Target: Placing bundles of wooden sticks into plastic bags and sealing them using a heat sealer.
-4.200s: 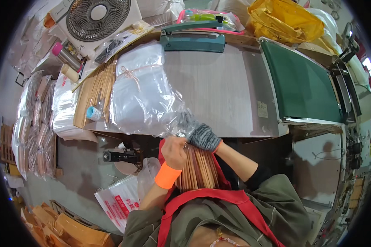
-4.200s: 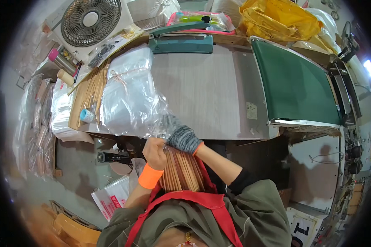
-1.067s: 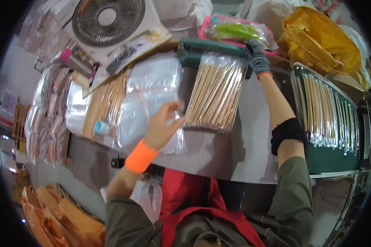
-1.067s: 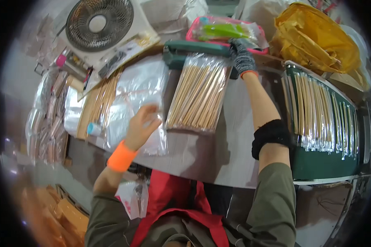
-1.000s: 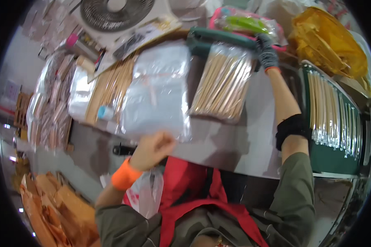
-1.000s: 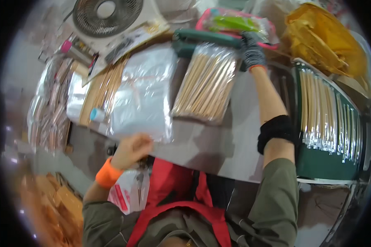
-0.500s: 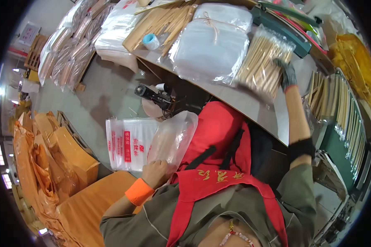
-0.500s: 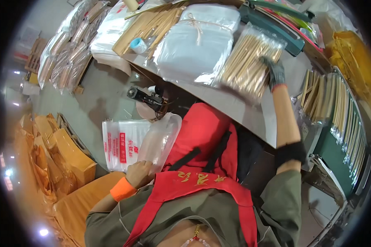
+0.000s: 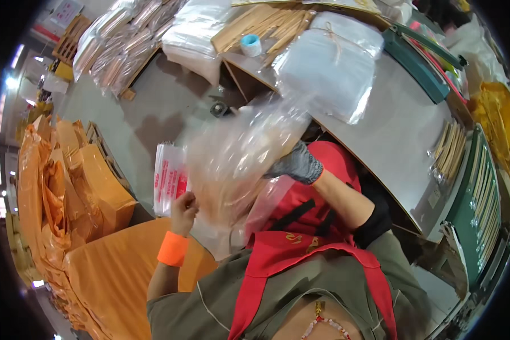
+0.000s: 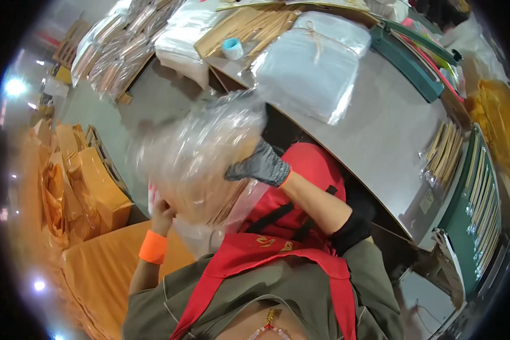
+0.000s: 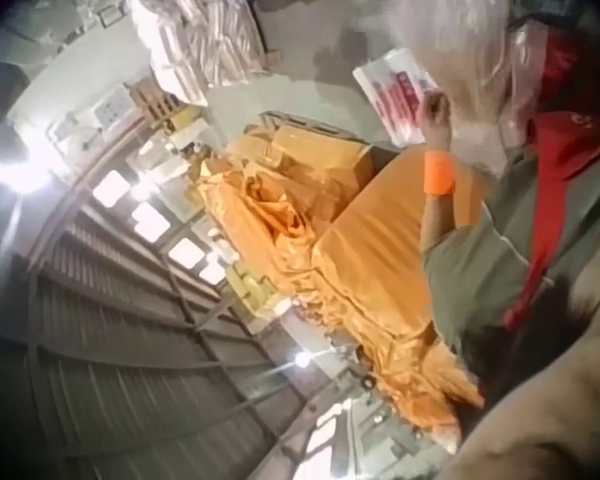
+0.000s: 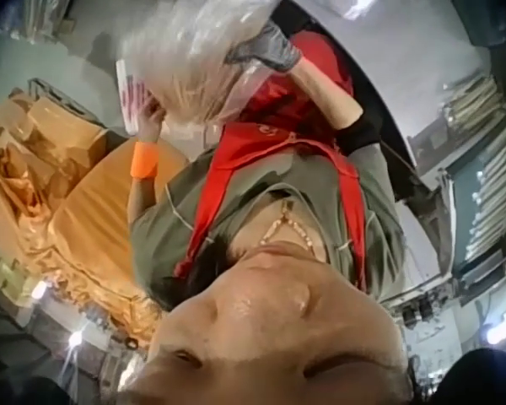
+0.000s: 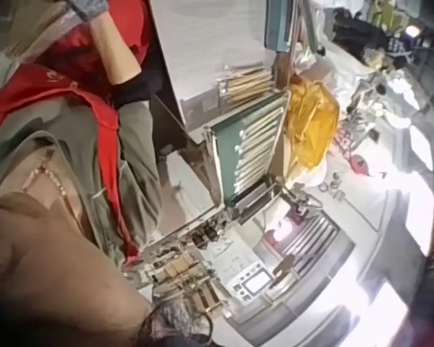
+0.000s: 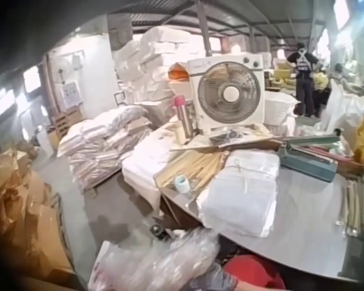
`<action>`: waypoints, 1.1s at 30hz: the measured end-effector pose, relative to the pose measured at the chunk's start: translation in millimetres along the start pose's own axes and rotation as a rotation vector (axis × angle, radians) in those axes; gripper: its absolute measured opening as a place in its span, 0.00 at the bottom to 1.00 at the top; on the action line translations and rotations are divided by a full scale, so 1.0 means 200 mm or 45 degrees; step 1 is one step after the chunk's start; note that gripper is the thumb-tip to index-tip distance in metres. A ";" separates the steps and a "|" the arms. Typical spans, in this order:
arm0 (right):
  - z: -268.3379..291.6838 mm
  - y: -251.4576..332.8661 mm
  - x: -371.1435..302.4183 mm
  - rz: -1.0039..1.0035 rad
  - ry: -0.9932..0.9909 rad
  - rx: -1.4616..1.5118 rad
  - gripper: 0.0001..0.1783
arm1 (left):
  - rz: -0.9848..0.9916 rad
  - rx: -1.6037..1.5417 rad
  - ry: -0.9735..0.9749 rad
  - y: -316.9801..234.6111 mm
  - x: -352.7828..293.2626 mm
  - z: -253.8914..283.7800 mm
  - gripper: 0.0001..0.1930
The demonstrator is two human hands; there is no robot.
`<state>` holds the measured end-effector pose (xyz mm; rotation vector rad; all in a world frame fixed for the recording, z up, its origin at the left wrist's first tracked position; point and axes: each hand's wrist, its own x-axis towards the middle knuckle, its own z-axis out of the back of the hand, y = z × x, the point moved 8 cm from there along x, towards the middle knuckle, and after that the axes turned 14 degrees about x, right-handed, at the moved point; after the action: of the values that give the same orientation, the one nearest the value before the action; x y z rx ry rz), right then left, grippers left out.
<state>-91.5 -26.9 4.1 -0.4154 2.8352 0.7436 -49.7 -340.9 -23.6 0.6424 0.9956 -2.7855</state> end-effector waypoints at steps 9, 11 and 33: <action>-0.10 -0.10 0.30 0.504 0.489 -1.593 0.26 | -0.908 0.620 -0.443 -0.64 -0.45 -0.15 0.21; -0.10 -0.08 0.34 0.144 0.392 -1.429 0.24 | -0.795 0.785 -0.419 -0.55 -0.39 -0.18 0.23; 0.14 -1.28 0.18 -0.134 1.355 -2.215 0.21 | -1.085 1.256 0.484 -0.39 -0.40 -0.22 0.05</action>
<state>-43.5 -234.6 -145.2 -1.3572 1.6315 3.5241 19.2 -255.1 25.6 1.0430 -0.3278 -3.9764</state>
